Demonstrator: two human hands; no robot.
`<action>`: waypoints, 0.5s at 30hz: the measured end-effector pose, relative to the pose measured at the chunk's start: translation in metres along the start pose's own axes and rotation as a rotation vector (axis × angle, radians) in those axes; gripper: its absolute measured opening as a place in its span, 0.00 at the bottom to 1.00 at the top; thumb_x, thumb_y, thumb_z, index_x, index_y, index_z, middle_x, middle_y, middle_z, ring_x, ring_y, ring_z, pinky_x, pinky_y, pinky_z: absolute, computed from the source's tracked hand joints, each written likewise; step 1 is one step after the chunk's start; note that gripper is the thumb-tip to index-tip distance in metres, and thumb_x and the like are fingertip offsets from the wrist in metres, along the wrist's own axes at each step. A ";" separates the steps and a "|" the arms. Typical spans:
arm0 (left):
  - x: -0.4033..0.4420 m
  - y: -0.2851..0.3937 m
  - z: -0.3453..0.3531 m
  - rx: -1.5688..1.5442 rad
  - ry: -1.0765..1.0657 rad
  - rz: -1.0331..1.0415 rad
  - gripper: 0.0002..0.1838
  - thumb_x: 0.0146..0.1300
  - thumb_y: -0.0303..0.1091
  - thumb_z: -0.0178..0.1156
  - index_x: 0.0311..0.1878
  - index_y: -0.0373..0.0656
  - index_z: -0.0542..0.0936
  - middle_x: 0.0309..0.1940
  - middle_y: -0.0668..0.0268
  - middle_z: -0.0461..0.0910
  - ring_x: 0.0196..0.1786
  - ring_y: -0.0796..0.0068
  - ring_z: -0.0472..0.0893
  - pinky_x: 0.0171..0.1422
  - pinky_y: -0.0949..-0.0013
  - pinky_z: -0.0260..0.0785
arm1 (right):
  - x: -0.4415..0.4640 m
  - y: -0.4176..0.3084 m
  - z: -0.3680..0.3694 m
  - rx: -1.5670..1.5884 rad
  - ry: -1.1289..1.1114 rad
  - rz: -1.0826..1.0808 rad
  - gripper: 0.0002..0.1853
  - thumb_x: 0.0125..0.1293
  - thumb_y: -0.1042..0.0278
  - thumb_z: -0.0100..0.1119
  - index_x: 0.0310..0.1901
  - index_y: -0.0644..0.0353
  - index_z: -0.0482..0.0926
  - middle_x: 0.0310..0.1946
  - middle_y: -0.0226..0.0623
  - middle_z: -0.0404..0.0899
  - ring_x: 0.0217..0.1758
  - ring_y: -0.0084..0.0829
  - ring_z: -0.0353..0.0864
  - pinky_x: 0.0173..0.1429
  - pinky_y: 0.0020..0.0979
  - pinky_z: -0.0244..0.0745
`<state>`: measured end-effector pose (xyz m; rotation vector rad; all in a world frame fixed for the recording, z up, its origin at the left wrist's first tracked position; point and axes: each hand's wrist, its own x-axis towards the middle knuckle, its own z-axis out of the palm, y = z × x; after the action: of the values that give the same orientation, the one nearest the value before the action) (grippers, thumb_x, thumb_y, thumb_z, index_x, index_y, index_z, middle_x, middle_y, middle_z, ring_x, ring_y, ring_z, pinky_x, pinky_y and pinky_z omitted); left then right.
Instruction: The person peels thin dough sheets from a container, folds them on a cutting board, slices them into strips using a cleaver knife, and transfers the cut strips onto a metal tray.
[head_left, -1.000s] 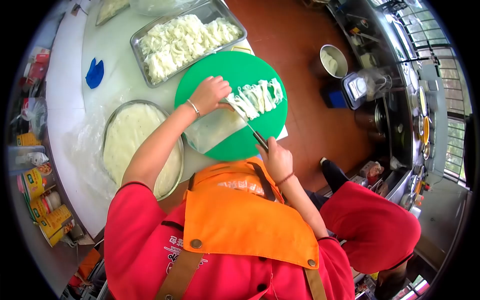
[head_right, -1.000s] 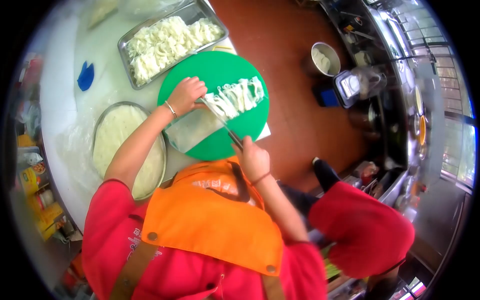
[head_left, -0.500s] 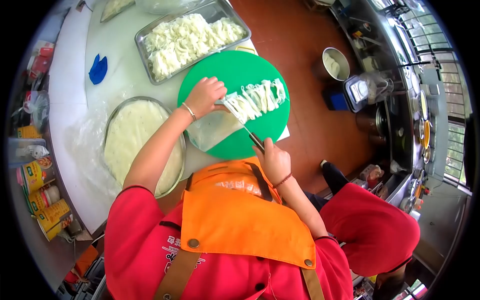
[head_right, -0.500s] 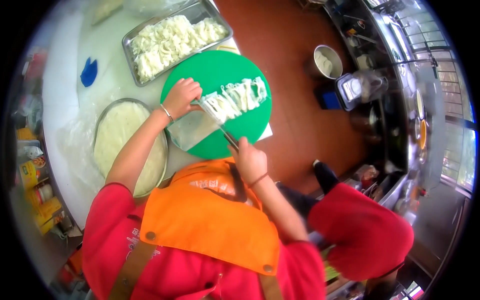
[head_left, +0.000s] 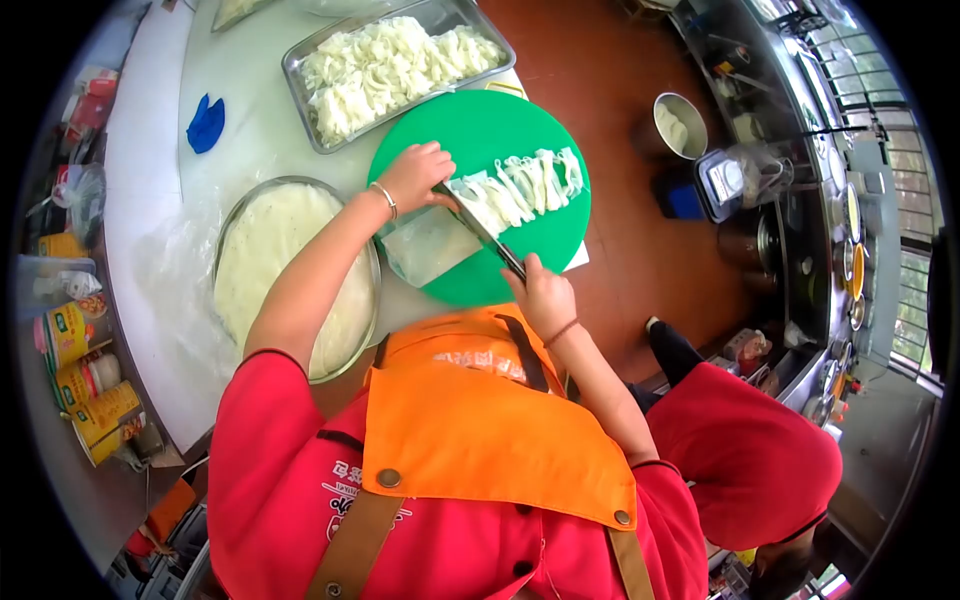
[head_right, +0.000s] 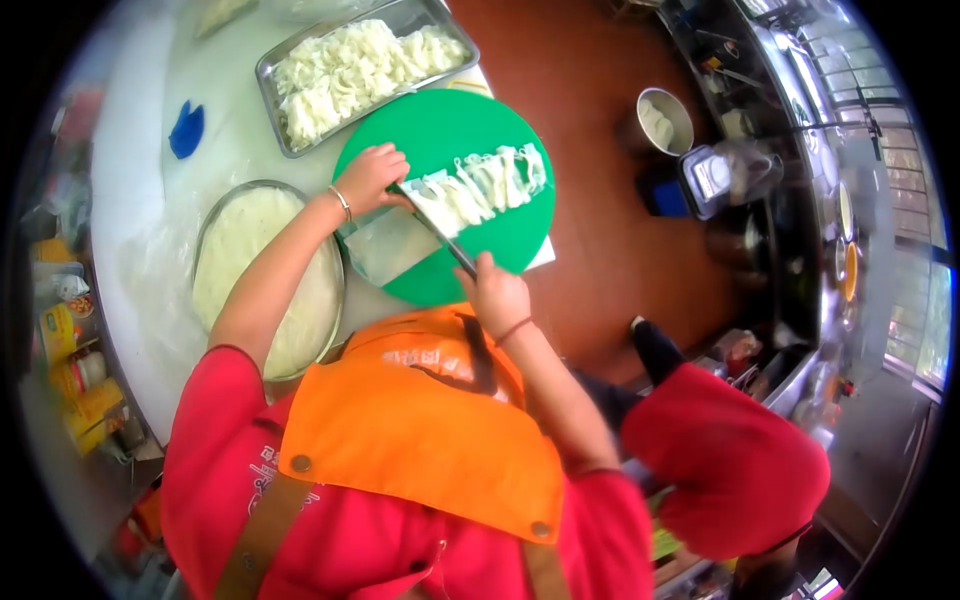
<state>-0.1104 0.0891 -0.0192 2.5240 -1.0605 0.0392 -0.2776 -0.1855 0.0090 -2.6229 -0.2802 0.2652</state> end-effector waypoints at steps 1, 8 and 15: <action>0.003 0.002 -0.015 0.021 0.048 0.000 0.24 0.45 0.53 0.71 0.31 0.46 0.71 0.31 0.65 0.71 0.41 0.59 0.72 0.46 0.59 0.66 | 0.011 -0.006 -0.014 -0.020 0.011 -0.015 0.18 0.68 0.52 0.60 0.37 0.59 0.68 0.21 0.48 0.79 0.23 0.52 0.80 0.27 0.48 0.75; -0.008 -0.012 -0.006 0.085 0.073 0.032 0.25 0.46 0.54 0.71 0.31 0.45 0.70 0.31 0.63 0.70 0.41 0.58 0.71 0.45 0.59 0.66 | 0.027 0.004 0.022 0.022 0.008 -0.049 0.18 0.68 0.52 0.60 0.36 0.60 0.69 0.21 0.48 0.79 0.22 0.51 0.79 0.24 0.48 0.74; -0.031 0.006 0.003 0.009 0.060 -0.008 0.28 0.43 0.57 0.72 0.30 0.45 0.70 0.31 0.63 0.70 0.40 0.58 0.71 0.45 0.60 0.67 | -0.004 -0.001 0.015 0.095 -0.029 -0.047 0.18 0.68 0.53 0.61 0.37 0.60 0.68 0.21 0.49 0.79 0.22 0.50 0.79 0.25 0.48 0.74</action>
<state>-0.1373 0.1055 -0.0257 2.5185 -1.0293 0.1169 -0.2850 -0.1785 -0.0031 -2.5175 -0.3305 0.2933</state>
